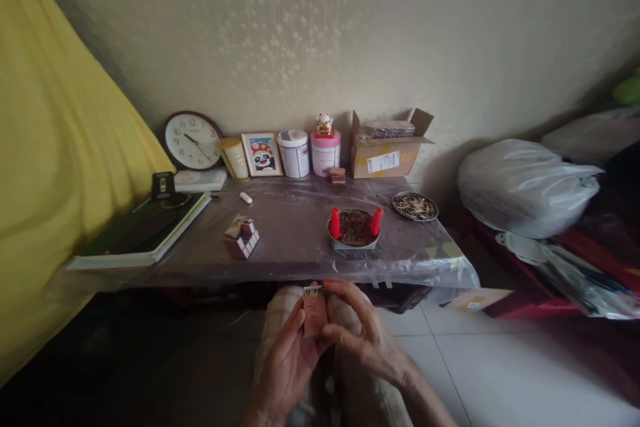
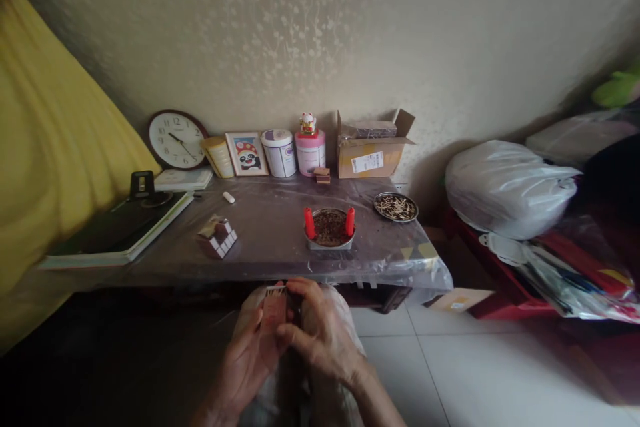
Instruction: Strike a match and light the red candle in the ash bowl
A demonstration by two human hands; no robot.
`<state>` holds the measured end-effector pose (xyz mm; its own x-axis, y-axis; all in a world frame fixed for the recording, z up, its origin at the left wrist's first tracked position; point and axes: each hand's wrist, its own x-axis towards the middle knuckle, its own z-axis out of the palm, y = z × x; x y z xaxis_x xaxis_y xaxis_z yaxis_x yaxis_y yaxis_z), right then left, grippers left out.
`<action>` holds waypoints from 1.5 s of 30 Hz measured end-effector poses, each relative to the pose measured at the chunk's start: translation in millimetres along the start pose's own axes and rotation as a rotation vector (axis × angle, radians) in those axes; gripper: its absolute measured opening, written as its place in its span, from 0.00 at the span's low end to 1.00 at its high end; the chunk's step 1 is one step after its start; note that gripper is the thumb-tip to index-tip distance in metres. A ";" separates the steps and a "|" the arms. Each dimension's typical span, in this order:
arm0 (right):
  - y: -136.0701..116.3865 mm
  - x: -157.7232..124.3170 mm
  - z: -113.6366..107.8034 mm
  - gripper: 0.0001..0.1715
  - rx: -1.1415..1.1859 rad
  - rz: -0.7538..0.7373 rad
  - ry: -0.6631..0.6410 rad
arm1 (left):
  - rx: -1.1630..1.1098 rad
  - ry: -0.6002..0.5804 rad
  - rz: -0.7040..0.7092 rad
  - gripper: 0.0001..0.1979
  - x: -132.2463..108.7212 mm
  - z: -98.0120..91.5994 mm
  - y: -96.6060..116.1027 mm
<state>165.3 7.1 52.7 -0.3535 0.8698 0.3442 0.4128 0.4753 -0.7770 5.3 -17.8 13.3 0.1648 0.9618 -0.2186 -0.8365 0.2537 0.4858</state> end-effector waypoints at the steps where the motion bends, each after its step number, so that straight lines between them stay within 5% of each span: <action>1: 3.0 2.8 -4.0 0.20 0.046 -0.017 0.005 | 0.000 -0.006 -0.027 0.14 0.1 -1.2 0.5; 4: 9.7 12.4 -9.1 0.08 0.051 -0.088 0.027 | 0.004 -0.021 -0.123 0.14 0.5 -3.2 0.2; 14: 14.5 22.0 -6.6 0.10 -0.306 -0.260 -0.178 | 0.072 -0.056 -0.157 0.11 0.8 -3.8 -3.7; 45: 5.9 33.3 -21.6 0.10 -0.402 -0.321 -0.395 | 0.094 -0.097 -0.222 0.11 1.3 -5.0 -0.2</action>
<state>174.1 41.7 71.0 -0.7620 0.5983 0.2476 0.4902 0.7829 -0.3832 3.1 -17.2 8.6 0.3919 0.8858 -0.2485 -0.7227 0.4635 0.5127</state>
